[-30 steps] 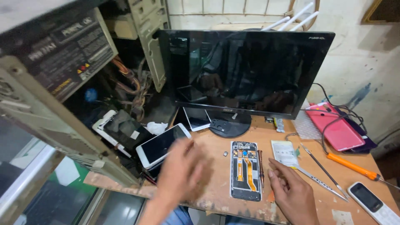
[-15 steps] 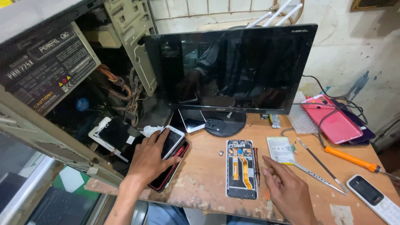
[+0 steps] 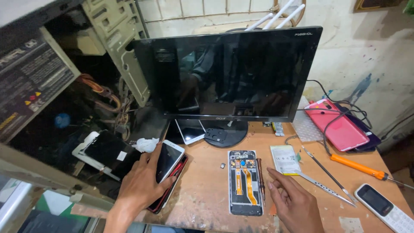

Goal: Finalizing the assembly of a smartphone by connecting internal ribbon cables and components on a repair bench.

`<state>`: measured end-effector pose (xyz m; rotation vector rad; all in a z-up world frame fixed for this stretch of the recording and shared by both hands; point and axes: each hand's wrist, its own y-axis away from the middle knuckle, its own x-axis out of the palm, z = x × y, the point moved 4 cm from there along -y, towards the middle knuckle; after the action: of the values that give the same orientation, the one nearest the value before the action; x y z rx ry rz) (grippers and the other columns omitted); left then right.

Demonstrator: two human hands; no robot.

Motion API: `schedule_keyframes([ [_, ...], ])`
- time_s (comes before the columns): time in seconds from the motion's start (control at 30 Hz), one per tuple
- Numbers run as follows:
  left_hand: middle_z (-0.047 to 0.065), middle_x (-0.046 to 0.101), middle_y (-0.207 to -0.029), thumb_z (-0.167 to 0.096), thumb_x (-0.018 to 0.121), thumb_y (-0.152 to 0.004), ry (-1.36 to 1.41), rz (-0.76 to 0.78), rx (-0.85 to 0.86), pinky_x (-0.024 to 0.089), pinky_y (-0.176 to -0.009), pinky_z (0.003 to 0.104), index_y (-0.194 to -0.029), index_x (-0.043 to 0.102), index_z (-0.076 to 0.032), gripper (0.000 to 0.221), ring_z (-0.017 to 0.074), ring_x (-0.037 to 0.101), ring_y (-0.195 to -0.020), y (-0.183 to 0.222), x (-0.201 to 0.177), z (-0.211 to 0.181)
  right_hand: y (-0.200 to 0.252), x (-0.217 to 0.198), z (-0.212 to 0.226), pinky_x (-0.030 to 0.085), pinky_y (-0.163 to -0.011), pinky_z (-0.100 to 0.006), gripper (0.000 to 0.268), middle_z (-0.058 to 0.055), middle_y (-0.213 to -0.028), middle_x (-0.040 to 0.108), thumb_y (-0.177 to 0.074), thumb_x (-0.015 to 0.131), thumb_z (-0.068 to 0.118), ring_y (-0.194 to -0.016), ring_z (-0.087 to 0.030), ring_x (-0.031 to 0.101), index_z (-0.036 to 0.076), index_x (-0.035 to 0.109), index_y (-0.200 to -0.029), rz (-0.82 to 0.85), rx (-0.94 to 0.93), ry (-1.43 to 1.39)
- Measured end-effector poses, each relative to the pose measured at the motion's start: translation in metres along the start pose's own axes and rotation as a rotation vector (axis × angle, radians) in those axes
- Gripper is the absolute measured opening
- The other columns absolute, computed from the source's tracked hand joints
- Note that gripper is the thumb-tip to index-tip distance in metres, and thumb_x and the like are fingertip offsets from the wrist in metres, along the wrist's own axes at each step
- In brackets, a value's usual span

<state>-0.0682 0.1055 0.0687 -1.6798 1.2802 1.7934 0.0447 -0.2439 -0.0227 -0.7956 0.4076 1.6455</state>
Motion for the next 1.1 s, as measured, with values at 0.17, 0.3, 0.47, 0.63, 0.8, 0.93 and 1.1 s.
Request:
schedule_keyframes([
  [0.17,0.006,0.034,-0.148,-0.065,0.065,-0.088,-0.103,0.045,-0.014,0.059,-0.092,0.053,-0.166,-0.01,-0.034,0.112,0.0362,0.052,-0.127,0.0,0.002,-0.002,-0.001,-0.002,0.003,0.054,-0.065,-0.028,0.045,0.01,-0.091,0.076,-0.091,0.066,0.034,-0.064,-0.01,0.06,0.038,0.07,-0.136,0.055,0.073,0.024],
  [0.3,0.005,0.029,-0.15,-0.068,0.076,-0.086,-0.226,0.129,-0.053,0.059,-0.095,0.048,-0.165,-0.026,-0.034,0.134,0.0343,0.053,-0.126,-0.001,0.007,-0.001,-0.001,-0.001,0.0,0.052,-0.06,-0.025,0.043,0.009,-0.088,0.074,-0.091,0.066,0.033,-0.06,-0.01,0.056,0.035,0.071,-0.134,0.018,-0.002,-0.016],
  [0.47,0.007,0.021,-0.158,-0.059,0.077,-0.089,-0.205,0.151,-0.044,0.057,-0.101,0.051,-0.164,-0.029,-0.034,0.132,0.0372,0.051,-0.131,0.0,0.008,-0.005,-0.002,0.001,-0.001,0.055,-0.063,-0.026,0.044,0.011,-0.091,0.077,-0.091,0.065,0.036,-0.063,-0.009,0.062,0.038,0.07,-0.134,0.044,0.072,0.019],
  [0.63,-0.002,0.024,-0.158,-0.078,0.075,-0.079,-0.236,0.101,-0.033,0.054,-0.1,0.049,-0.164,-0.031,-0.042,0.141,0.0334,0.058,-0.127,-0.01,0.011,-0.004,-0.005,0.004,-0.014,0.058,-0.06,-0.021,0.042,0.01,-0.091,0.08,-0.09,0.065,0.03,-0.059,-0.006,0.069,0.03,0.071,-0.131,-0.071,-0.142,-0.061],
  [0.8,-0.009,0.022,-0.163,-0.088,0.071,-0.066,-0.277,-0.095,-0.036,0.055,-0.105,0.047,-0.165,-0.011,-0.045,0.136,0.0295,0.053,-0.135,-0.034,0.034,0.019,-0.005,-0.001,-0.003,0.062,-0.066,-0.024,0.043,0.006,-0.108,0.082,-0.091,0.066,0.034,-0.079,-0.006,0.079,0.031,0.071,-0.133,0.049,-0.015,-0.087],
  [0.93,-0.002,0.015,-0.171,-0.095,0.068,-0.055,-0.263,-0.24,0.002,0.051,-0.106,0.046,-0.164,-0.002,-0.046,0.138,0.0326,0.046,-0.139,-0.03,0.041,0.018,-0.008,-0.001,-0.002,0.056,-0.059,-0.03,0.046,0.009,-0.112,0.081,-0.09,0.068,0.033,-0.063,-0.01,0.063,0.033,0.068,-0.137,0.106,0.08,-0.042],
  [1.1,0.014,0.057,-0.152,-0.047,0.082,-0.065,0.159,-0.921,0.638,0.045,-0.115,0.043,-0.146,0.058,-0.014,0.091,0.0322,0.058,-0.135,0.021,0.013,-0.031,-0.008,0.0,-0.002,0.055,-0.054,-0.028,0.043,0.007,-0.1,0.08,-0.091,0.068,0.029,-0.056,-0.01,0.062,0.03,0.068,-0.135,0.014,-0.121,-0.004],
])
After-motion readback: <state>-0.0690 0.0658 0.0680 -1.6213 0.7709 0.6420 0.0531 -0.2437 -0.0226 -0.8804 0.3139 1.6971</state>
